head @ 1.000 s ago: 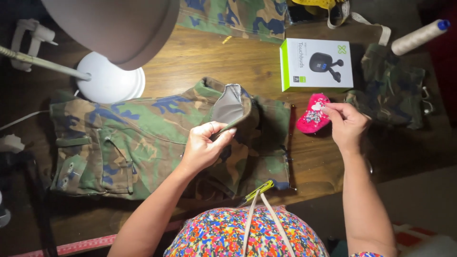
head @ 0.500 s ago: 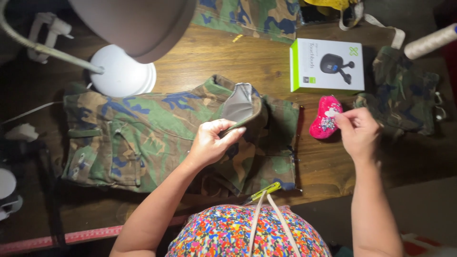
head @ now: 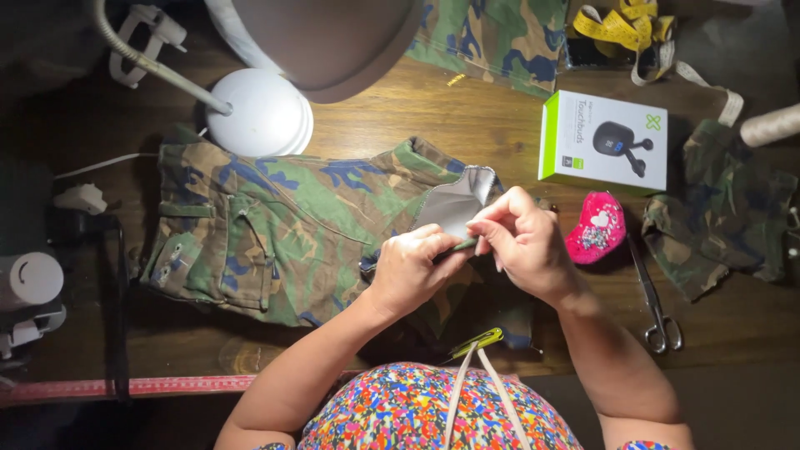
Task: Pinning and aligning camouflage fabric pieces on a workbench in preparation for sewing.
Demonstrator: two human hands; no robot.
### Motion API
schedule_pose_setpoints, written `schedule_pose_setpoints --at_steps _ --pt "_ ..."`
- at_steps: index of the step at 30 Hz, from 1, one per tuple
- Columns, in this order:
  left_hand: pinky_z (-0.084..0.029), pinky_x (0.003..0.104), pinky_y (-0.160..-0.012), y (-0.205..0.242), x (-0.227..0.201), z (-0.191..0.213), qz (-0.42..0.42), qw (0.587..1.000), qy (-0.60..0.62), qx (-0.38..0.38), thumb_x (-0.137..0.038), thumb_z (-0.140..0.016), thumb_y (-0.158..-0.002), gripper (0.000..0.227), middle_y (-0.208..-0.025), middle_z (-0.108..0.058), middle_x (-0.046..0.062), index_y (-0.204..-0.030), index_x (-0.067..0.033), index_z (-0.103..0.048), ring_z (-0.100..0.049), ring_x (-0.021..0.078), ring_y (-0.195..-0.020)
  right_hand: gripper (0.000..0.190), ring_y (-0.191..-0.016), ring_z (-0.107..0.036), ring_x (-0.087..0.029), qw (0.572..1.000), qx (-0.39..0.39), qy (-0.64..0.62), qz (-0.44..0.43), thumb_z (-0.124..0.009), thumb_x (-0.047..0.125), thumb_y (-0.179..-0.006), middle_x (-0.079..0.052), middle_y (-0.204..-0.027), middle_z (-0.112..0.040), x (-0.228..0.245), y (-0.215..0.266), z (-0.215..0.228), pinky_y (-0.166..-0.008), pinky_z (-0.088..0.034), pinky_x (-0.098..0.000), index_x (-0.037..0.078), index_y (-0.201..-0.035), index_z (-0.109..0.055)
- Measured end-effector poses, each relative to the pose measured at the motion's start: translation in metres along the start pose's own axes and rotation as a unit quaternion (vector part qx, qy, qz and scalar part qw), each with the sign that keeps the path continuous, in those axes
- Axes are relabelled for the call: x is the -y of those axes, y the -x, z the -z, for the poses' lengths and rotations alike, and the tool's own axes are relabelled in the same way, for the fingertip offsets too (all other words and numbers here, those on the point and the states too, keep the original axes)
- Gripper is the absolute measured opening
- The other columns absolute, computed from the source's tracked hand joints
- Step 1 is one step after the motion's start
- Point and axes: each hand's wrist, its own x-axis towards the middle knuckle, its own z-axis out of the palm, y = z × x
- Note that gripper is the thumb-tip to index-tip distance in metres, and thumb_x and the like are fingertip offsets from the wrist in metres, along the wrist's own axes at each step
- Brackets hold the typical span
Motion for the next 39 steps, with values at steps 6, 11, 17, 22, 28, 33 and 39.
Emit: schedule_pose_setpoints --at_steps 6,11,17,22,28,33,39 --pt "-0.054 0.03 -0.057 -0.001 -0.003 -0.001 -0.092 0.99 -0.1 -0.04 -0.024 -0.075 -0.089 0.008 -0.068 -0.056 -0.004 -0.09 -0.0194 -0.068 -0.066 0.0197 -0.061 0.009 -0.038 -0.059 -0.012 0.991 0.079 0.096 -0.048 -0.073 0.007 -0.092 -0.005 -0.051 -0.068 0.009 -0.013 0.005 -0.043 -0.049 -0.025 0.005 -0.084 -0.069" --pt "-0.053 0.029 -0.057 -0.002 -0.001 -0.004 -0.133 0.979 -0.144 -0.049 -0.025 -0.073 -0.091 0.01 -0.069 -0.053 -0.003 -0.092 -0.0169 -0.067 -0.064 0.0175 -0.06 0.008 -0.042 -0.062 -0.011 0.99 0.081 0.089 -0.07 -0.074 0.007 -0.091 -0.005 -0.056 -0.072 0.012 -0.014 0.005 -0.046 -0.051 -0.0253 0.004 -0.084 -0.07" --pt "-0.052 0.03 -0.058 0.005 0.01 -0.009 -0.161 0.97 -0.177 -0.045 -0.025 -0.073 -0.091 0.015 -0.071 -0.051 -0.001 -0.099 -0.0126 -0.068 -0.062 0.0188 -0.062 0.007 -0.054 -0.07 -0.026 0.975 0.086 0.19 0.079 -0.076 0.01 -0.09 -0.005 -0.06 -0.071 -0.01 0.002 0.005 -0.054 -0.056 -0.0338 0.008 -0.086 -0.071" --pt "-0.052 0.03 -0.059 0.011 0.022 -0.019 -0.177 0.961 -0.207 -0.041 -0.027 -0.074 -0.091 0.018 -0.071 -0.05 -0.001 -0.099 -0.0117 -0.069 -0.061 0.0177 -0.062 0.009 -0.06 -0.071 -0.027 0.96 0.066 0.228 0.147 -0.074 0.01 -0.094 -0.004 -0.069 -0.072 -0.019 0.011 0.002 -0.057 -0.058 -0.0361 0.009 -0.088 -0.068" --pt "-0.05 0.029 -0.058 0.01 0.018 -0.016 -0.214 0.947 -0.237 -0.037 -0.029 -0.072 -0.092 0.019 -0.071 -0.049 0.0 -0.094 -0.0113 -0.066 -0.06 0.018 -0.061 0.008 -0.047 -0.068 -0.017 0.988 0.074 0.129 0.031 -0.074 0.012 -0.092 0.001 -0.051 -0.067 -0.017 0.01 0.008 -0.052 -0.056 -0.0293 0.01 -0.086 -0.07" --pt "-0.05 0.03 -0.058 0.012 0.016 -0.012 -0.216 0.948 -0.231 -0.013 -0.027 -0.07 -0.093 0.018 -0.072 -0.051 0.002 -0.094 -0.0092 -0.066 -0.061 0.0192 -0.062 0.006 -0.05 -0.068 -0.02 0.985 0.108 0.133 0.027 -0.076 0.012 -0.09 -0.001 -0.052 -0.068 -0.017 0.008 0.01 -0.055 -0.056 -0.0317 0.01 -0.087 -0.071" --pt "-0.05 0.029 -0.059 0.016 0.024 -0.015 -0.251 0.929 -0.273 -0.02 -0.024 -0.062 -0.099 0.017 -0.074 -0.049 0.002 -0.101 -0.008 -0.065 -0.059 0.0195 -0.061 0.009 -0.06 -0.072 -0.028 0.982 0.124 0.137 0.048 -0.078 0.014 -0.089 -0.006 -0.066 -0.074 -0.018 0.01 0.008 -0.057 -0.056 -0.0362 0.01 -0.086 -0.07"
